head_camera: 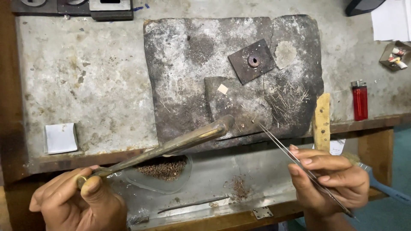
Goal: Soldering small jewelry components on a soldering block using a blowtorch and tweezers.
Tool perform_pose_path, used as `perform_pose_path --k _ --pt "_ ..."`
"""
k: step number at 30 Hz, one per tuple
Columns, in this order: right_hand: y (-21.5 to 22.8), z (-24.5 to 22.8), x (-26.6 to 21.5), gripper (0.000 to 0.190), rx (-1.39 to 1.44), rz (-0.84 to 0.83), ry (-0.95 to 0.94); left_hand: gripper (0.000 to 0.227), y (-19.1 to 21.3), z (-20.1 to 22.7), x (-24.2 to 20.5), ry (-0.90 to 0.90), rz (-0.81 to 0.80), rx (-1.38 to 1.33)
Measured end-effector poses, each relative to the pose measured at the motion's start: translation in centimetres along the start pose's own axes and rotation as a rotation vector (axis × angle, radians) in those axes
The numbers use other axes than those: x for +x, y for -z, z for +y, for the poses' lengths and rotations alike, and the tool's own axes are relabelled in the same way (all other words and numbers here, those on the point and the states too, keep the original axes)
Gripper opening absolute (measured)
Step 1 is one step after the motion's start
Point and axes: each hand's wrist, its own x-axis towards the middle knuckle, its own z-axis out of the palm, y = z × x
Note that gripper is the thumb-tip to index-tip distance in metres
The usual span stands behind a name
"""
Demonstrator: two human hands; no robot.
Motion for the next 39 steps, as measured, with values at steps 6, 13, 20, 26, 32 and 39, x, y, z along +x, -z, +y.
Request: perform_pose_path --k 6,13,20,26,32,39 --pt "0.3 1.3 -0.3 0.045 0.125 -0.068 0.017 0.027 -0.3 -0.9 -0.2 -0.019 0.009 0.001" --pt "0.1 0.8 -0.3 0.043 0.108 -0.062 0.001 0.026 -0.5 -1.3 -0.4 -0.013 0.020 -0.017" --pt "-0.1 0.3 -0.1 0.043 0.015 -0.053 0.031 0.028 -0.9 -1.9 -0.6 -0.028 0.070 -0.032" --pt "0.0 0.7 0.0 0.041 -0.035 0.010 0.010 0.027 -1.0 -1.9 -0.6 -0.025 0.089 -0.046" --pt "-0.3 0.6 0.0 0.042 -0.030 -0.007 0.012 0.028 -0.9 -1.5 -0.5 -0.027 0.061 -0.035" --pt "-0.5 0.2 0.3 0.041 -0.018 -0.030 0.017 0.027 -0.8 -1.3 -0.3 -0.040 0.064 -0.034"
